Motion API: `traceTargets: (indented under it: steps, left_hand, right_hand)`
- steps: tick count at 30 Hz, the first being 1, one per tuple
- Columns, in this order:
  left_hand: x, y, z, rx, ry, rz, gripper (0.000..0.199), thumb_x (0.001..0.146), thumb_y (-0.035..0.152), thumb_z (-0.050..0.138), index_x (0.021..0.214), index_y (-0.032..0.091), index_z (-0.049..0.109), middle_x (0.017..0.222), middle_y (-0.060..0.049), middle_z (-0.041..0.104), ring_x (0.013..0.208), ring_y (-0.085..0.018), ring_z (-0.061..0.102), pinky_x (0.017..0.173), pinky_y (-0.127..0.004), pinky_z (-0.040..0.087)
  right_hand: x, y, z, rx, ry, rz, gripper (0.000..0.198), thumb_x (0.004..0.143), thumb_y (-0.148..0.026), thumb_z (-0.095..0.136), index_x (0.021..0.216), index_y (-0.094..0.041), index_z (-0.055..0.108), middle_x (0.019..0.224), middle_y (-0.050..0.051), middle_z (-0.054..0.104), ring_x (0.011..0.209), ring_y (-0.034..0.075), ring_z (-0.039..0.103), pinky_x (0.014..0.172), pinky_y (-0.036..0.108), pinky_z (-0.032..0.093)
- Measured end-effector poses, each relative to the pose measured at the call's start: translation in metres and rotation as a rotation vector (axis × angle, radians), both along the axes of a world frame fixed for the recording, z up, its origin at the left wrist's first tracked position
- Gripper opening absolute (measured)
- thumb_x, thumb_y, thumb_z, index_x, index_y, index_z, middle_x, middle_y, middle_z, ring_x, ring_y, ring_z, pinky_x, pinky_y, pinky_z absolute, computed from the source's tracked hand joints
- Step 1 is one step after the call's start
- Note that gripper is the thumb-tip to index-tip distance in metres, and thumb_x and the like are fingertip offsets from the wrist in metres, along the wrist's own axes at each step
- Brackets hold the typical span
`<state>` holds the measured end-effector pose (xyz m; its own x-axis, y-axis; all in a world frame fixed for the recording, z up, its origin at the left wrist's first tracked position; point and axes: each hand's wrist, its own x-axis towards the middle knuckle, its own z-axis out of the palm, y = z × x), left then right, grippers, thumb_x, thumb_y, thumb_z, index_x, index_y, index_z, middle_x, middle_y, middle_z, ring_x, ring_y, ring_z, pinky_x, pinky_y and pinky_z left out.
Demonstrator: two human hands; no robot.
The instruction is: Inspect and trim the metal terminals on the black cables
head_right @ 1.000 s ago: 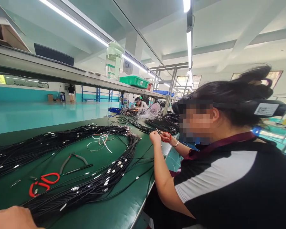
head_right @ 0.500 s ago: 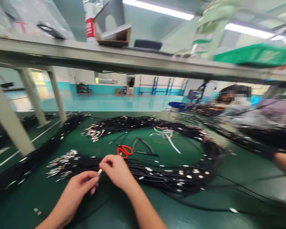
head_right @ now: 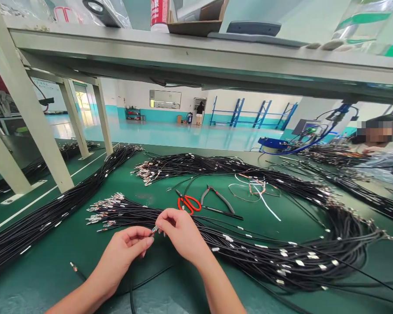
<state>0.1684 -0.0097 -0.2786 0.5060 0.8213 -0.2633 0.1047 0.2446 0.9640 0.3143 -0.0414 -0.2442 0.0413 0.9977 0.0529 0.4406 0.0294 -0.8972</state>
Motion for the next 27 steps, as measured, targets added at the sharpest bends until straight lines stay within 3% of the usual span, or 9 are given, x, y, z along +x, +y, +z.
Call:
traceTargets:
  steps: [7, 16, 22, 27]
  left_hand:
    - [-0.0018, -0.0002, -0.0006, 0.027, -0.033, 0.075, 0.047, 0.059, 0.04, 0.059, 0.092, 0.006, 0.054, 0.079, -0.004, 0.052, 0.056, 0.005, 0.039, 0.052, -0.005, 0.034]
    - [-0.0028, -0.0001, -0.0035, 0.019, -0.044, 0.063, 0.046, 0.06, 0.041, 0.058, 0.09, 0.005, 0.053, 0.078, -0.003, 0.051, 0.055, 0.006, 0.039, 0.052, -0.005, 0.034]
    - [-0.0023, -0.0004, -0.0049, 0.025, -0.015, 0.045, 0.052, 0.062, 0.042, 0.057, 0.104, 0.013, 0.051, 0.066, 0.001, 0.042, 0.052, 0.006, 0.038, 0.051, -0.004, 0.033]
    - [-0.0019, 0.0005, -0.005, 0.016, 0.007, 0.049, 0.052, 0.061, 0.043, 0.058, 0.102, 0.011, 0.052, 0.069, 0.0, 0.045, 0.054, 0.006, 0.04, 0.051, -0.004, 0.033]
  right_hand:
    - [0.0008, -0.0002, -0.0019, -0.02, 0.057, 0.033, 0.02, 0.079, -0.028, 0.049, 0.073, -0.01, 0.054, 0.068, 0.001, 0.053, 0.061, 0.006, 0.046, 0.059, 0.018, 0.038]
    - [-0.0006, -0.0003, -0.0029, -0.06, 0.05, -0.001, 0.02, 0.077, -0.028, 0.049, 0.073, -0.009, 0.055, 0.066, 0.001, 0.054, 0.058, 0.006, 0.046, 0.056, 0.018, 0.038]
    - [-0.0008, 0.0011, -0.0072, -0.08, 0.062, -0.016, 0.023, 0.077, -0.032, 0.05, 0.074, -0.01, 0.054, 0.065, 0.001, 0.054, 0.057, 0.006, 0.046, 0.055, 0.018, 0.038]
    - [-0.0016, 0.0033, -0.0078, -0.093, 0.087, -0.018, 0.023, 0.078, -0.032, 0.05, 0.073, -0.009, 0.053, 0.065, 0.001, 0.053, 0.057, 0.006, 0.045, 0.055, 0.018, 0.038]
